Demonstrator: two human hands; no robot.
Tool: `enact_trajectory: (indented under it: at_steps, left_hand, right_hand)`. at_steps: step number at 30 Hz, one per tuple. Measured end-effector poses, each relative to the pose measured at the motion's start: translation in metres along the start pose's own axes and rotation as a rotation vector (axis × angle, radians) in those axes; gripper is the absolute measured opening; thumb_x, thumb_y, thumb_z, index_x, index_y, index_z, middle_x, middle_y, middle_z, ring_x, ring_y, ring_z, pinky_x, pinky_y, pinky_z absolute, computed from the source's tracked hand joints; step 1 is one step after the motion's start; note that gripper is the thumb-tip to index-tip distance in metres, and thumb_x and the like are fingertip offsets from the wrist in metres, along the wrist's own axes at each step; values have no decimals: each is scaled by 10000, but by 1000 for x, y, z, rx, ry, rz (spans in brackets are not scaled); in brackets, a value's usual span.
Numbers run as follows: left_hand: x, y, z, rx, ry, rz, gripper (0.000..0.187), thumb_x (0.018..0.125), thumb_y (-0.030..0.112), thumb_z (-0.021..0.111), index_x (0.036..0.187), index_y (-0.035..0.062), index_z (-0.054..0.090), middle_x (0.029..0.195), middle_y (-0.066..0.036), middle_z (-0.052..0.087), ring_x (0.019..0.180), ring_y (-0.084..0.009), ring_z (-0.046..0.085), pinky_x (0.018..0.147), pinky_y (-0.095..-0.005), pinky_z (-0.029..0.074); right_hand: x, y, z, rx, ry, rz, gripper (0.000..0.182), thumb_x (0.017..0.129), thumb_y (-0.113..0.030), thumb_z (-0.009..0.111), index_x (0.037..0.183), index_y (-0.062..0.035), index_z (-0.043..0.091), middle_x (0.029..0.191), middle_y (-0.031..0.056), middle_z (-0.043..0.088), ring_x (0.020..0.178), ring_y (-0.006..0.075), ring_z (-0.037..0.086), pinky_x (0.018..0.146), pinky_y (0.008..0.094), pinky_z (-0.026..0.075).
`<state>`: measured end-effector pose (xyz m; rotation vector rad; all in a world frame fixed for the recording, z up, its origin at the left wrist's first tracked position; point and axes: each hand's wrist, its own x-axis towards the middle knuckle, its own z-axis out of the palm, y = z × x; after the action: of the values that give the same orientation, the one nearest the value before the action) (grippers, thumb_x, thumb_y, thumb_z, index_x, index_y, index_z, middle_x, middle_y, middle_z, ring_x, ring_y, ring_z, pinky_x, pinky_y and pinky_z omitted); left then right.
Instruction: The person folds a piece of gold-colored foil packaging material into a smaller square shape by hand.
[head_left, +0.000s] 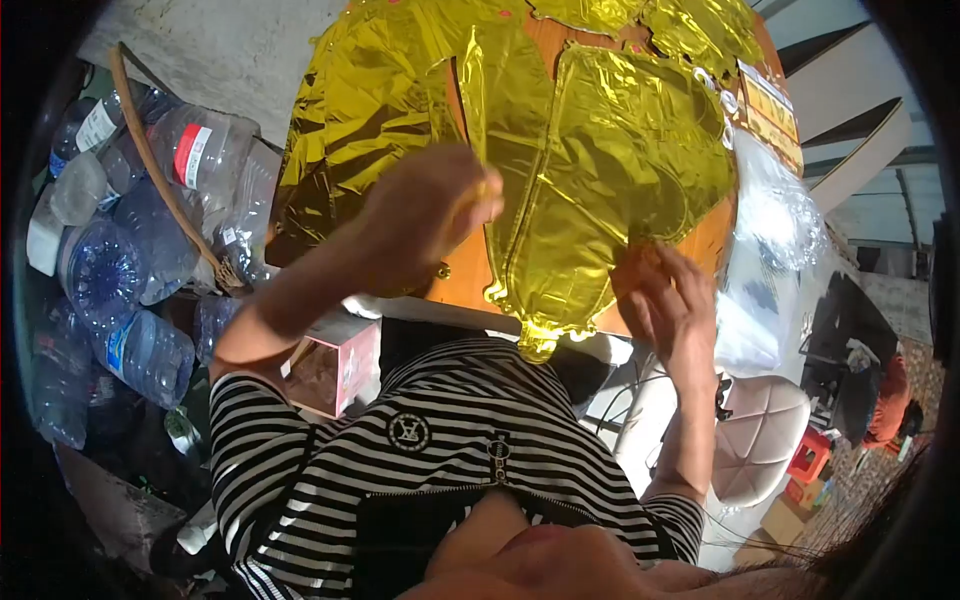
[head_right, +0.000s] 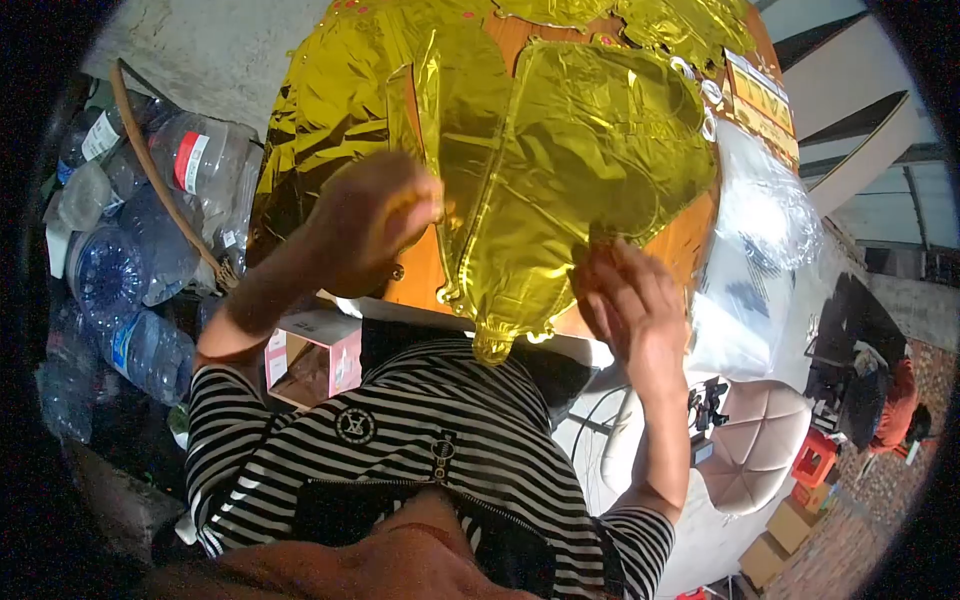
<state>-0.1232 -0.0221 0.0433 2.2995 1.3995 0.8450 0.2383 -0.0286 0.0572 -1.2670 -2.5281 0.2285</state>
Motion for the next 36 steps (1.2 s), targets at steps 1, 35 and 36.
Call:
enact_trajectory:
  at_steps: [1,35,36]
  left_hand:
    - [-14,10,-1,14,-144,37,211,847,152,765,1017,57,684,987,-121,690,942,-313,674,829,-426,527]
    - [-59,37,37,347,-84,201,362,883,132,603,1227,57,692,1228,-113,584,1182,-268,575,1186,-575,311]
    - [-58,37,39,328,-75,219,362,883,132,603,1227,57,692,1228,-113,584,1182,-268,575,1186,-575,311]
  right_hand:
    - [-8,-3,3,49,29,-33,309,823,-51,779,1128,-33,734,1332,156,649,1232,363,598,1059,454,485]
    - [-30,-15,39,137,140,-114,357,778,20,802,1122,-16,714,1204,167,687,1130,361,648,1000,451,525]
    - [-30,-15,40,145,174,-116,363,791,5,792,1145,-18,712,1244,177,671,1148,368,640,1014,462,514]
